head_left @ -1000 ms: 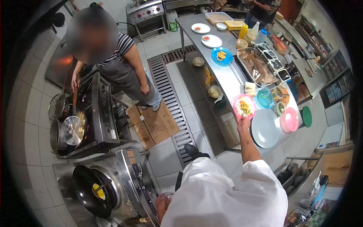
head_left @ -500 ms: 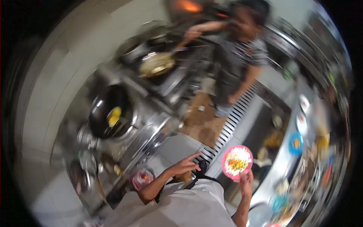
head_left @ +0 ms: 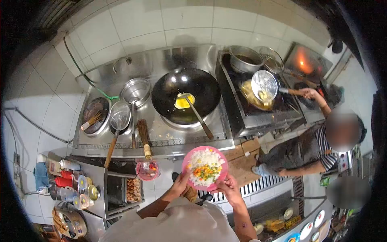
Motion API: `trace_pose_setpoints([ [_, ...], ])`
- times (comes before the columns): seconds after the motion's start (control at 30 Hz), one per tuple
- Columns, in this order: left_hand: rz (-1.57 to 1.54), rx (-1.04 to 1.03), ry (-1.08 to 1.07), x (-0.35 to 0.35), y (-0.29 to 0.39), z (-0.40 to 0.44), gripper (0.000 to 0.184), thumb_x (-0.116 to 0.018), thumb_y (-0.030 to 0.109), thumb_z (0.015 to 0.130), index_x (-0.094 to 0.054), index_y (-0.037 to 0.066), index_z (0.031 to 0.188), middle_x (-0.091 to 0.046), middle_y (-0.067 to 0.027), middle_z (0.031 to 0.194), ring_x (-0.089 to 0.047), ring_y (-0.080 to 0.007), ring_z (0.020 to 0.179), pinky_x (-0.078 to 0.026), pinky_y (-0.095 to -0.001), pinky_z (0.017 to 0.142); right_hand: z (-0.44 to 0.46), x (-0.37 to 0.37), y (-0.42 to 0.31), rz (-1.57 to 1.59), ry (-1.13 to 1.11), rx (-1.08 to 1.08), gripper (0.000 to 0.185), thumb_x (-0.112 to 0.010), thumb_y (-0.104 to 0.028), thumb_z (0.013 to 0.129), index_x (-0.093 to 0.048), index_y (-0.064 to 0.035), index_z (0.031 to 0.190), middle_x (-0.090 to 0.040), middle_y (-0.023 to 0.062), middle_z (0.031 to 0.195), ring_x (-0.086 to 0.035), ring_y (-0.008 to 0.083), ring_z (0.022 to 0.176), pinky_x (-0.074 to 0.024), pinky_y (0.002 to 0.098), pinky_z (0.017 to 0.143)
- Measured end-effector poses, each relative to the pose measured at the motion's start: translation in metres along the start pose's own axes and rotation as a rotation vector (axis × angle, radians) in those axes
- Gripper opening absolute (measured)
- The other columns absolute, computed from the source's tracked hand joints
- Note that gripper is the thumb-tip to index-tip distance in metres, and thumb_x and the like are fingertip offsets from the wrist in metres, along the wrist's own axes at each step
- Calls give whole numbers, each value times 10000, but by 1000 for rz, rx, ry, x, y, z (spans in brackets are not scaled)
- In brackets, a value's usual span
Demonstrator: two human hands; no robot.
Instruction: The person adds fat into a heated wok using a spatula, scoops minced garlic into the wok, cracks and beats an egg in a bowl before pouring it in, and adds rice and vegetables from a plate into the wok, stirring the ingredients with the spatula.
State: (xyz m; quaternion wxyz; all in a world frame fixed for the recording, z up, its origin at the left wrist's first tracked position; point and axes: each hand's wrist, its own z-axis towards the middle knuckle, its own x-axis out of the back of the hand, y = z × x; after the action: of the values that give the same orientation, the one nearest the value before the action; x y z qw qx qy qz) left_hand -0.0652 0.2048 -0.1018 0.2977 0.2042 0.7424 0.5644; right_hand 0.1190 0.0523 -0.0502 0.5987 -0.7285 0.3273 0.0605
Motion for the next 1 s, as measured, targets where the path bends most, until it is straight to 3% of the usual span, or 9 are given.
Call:
trace_pose_setpoints([
  [0.03,61,-307,171,3,28,10,579,-443,539,1051,-535,47,1342,-625,44,730,-395,-26,389,-284,-214,340,17,-13,-2,-31,-40,-42,454,-593,-32,983,-447,-41,1413,-684,139,1120,-718,253,928,-637,391,770],
  [0.07,28,89,86,26,64,-7,582,-406,509,1073,-519,22,1370,-682,-16,939,-592,-53,613,-463,-228,490,30,-28,-3,-41,-45,-42,454,-593,-32,983,-447,-41,1413,-684,139,1120,-718,253,928,-637,391,770],
  [0.1,19,83,87,46,66,0,582,-406,509,1073,-519,22,1370,-682,-16,939,-592,-53,613,-463,-228,490,40,-45,-8,-61,-50,-80,433,-600,-57,989,-457,-38,1397,-687,143,1123,-717,256,949,-622,384,799],
  [0.2,-139,217,185,105,19,21,598,-417,491,1074,-452,32,1456,-583,-97,1325,-569,-161,1222,-487,-338,1017,71,-58,-7,-116,-154,-163,354,-574,-120,1017,-488,-17,1345,-686,167,1148,-710,282,996,-590,409,873],
  [0.4,-250,69,353,180,14,51,610,-382,448,1093,-387,-14,1492,-524,-132,1424,-526,-194,1279,-428,-331,1073,134,28,37,-312,99,-318,400,-413,-306,1069,-515,31,1260,-685,241,1157,-701,314,1032,-557,418,926],
  [0.6,-325,-75,343,206,42,69,604,-267,390,1119,-371,-75,1490,-473,-181,1477,-463,-238,1358,-353,-353,1145,223,5,-36,289,341,-373,543,-380,-516,1053,-569,-23,1178,-698,226,1139,-712,312,946,-584,448,863],
  [0.77,-272,-20,487,184,96,77,646,-320,471,1097,-400,-55,1465,-523,-152,1426,-530,-222,1289,-435,-366,1081,303,16,-72,-130,-45,-537,558,-400,-546,1043,-608,-32,1111,-668,139,833,-661,229,685,-573,385,549],
  [0.8,-284,-32,541,185,85,80,641,-321,469,1097,-402,-51,1461,-530,-151,1419,-540,-223,1277,-444,-367,1074,308,-4,-91,-163,-85,-575,496,-446,-513,1043,-623,-50,1062,-544,44,647,-529,156,495,-420,301,375],
  [1.0,-334,-99,565,165,75,77,717,-329,564,1066,-341,-2,1506,-502,-144,1456,-549,-237,1290,-455,-395,1084,306,-40,-179,-397,-58,-428,360,-510,-388,1048,-605,-48,979,-441,-9,561,-370,93,349,-269,255,309],
])
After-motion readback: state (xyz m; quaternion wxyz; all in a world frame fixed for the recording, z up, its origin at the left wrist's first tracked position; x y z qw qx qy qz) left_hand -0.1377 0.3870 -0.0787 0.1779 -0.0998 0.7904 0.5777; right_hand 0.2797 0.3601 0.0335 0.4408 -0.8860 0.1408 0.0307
